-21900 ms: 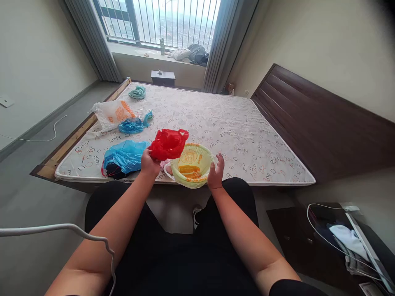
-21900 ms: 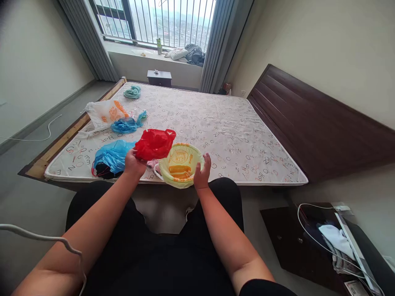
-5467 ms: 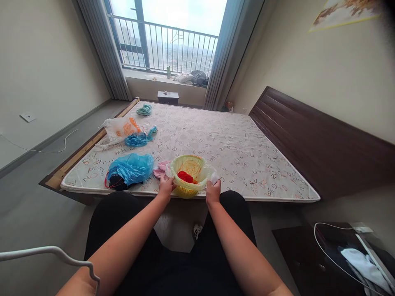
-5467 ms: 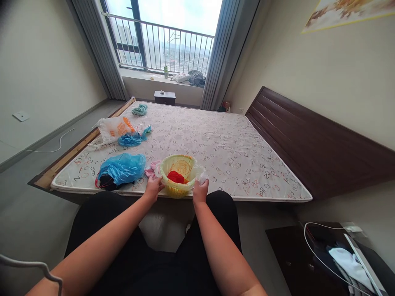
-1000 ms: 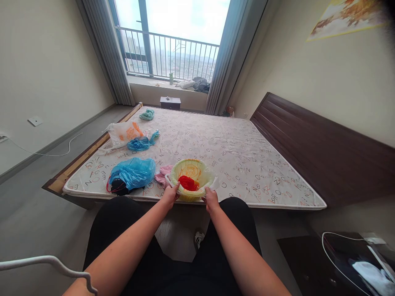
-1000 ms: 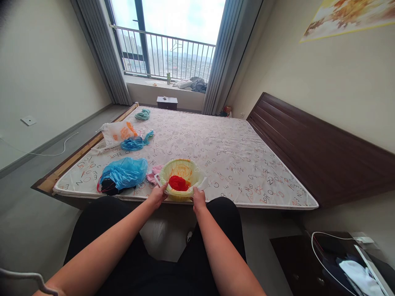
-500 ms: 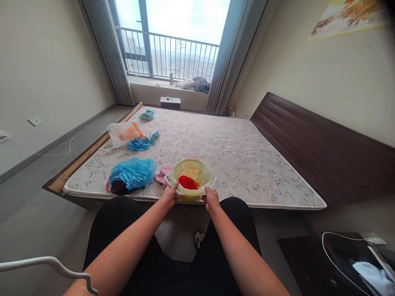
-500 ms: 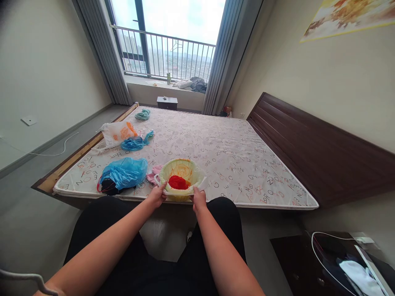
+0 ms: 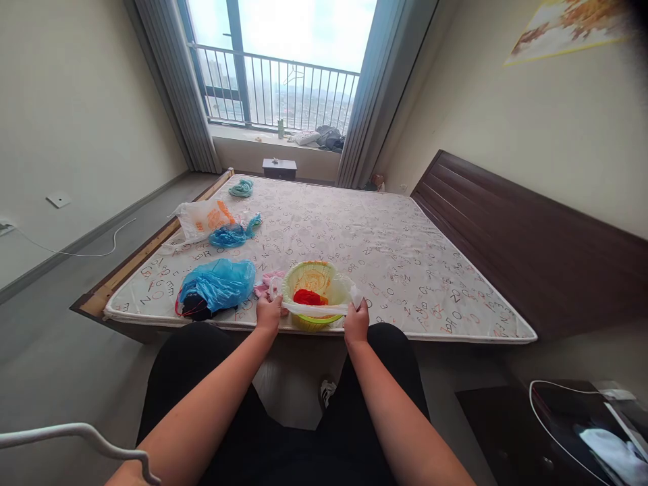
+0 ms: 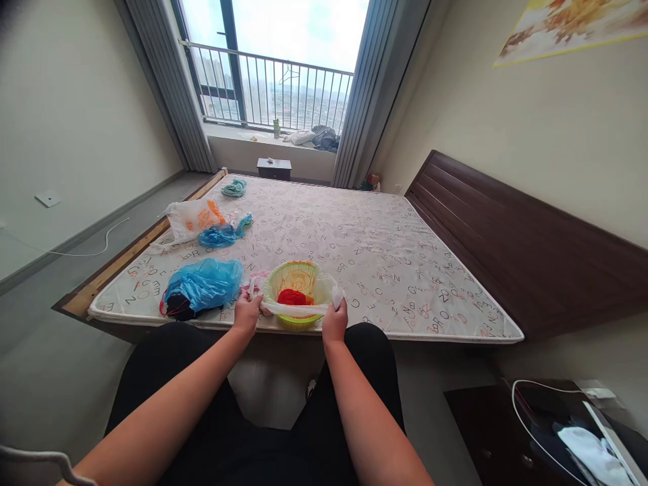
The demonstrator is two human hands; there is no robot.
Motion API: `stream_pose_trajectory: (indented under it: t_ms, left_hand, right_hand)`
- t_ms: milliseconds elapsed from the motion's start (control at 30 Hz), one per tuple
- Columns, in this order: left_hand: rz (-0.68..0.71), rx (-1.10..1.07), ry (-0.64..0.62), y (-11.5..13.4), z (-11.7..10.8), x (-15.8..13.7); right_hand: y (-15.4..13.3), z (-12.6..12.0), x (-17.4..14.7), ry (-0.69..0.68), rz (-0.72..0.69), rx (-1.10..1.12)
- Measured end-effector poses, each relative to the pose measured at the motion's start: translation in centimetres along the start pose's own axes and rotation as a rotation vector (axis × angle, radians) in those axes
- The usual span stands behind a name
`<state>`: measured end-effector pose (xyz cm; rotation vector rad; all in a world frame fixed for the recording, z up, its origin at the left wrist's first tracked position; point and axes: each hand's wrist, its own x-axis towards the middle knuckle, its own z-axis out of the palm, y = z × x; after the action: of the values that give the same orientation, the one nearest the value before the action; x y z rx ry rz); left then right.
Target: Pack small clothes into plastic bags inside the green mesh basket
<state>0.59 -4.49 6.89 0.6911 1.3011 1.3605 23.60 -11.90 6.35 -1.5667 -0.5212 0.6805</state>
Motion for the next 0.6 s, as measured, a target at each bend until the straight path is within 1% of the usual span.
stream_pose_trajectory:
  t_ms: [67,133,167,233,300,367,400,467,500,600]
  left_hand:
    - [0.099,0.088,0.011,0.2,-0.2,0.3]
    - [0.131,0.107,0.013,0.3,-0.5,0.6]
    - [0.109,0.09,0.008,0.4,-0.5,0.7]
    - [-0.008,0.035,0.0,0.8,-0.6,0.9]
    - [-0.167,-0.018,0.006,1.3,-0.6,1.0]
    - [-0.288,-0.059,0.019,1.9,-0.6,1.0]
    - [-0.321,-0.072,0.024,2.2,-0.6,1.1]
    - [-0.338,-0.078,0.028,2.5,-0.7,1.3]
    - [-0.333,-0.074,0.024,2.5,-0.7,1.4]
    - [-0.333,-0.042,-0.012,2.2,-0.9,1.8]
  right_hand:
    - [-0.4,-0.2,0.1,0.04,-0.106,-0.118]
    - [-0.4,-0.2,0.2,0.069,-0.153,-0.18]
    - [-0.3,-0.1,0.3,0.06,-0.151,-0.164]
    - [-0.1,0.1,0.5,0.013,-0.117,-0.047]
    - [0.0,0.2,0.9,-0.002,-0.032,0.128]
    - [-0.1,-0.1,1.5,0.058,0.082,0.263]
    - [-0.2,-0.3,1.9,0.099,0.135,0.303]
    - [-0.5,-0.9,2.7,0.14,0.24,0.333]
    - [-0.5,-1.3,3.1,0.127,0.305,0.333]
    - [-0.3,-2.1,4.1,-0.016,0.53,0.299]
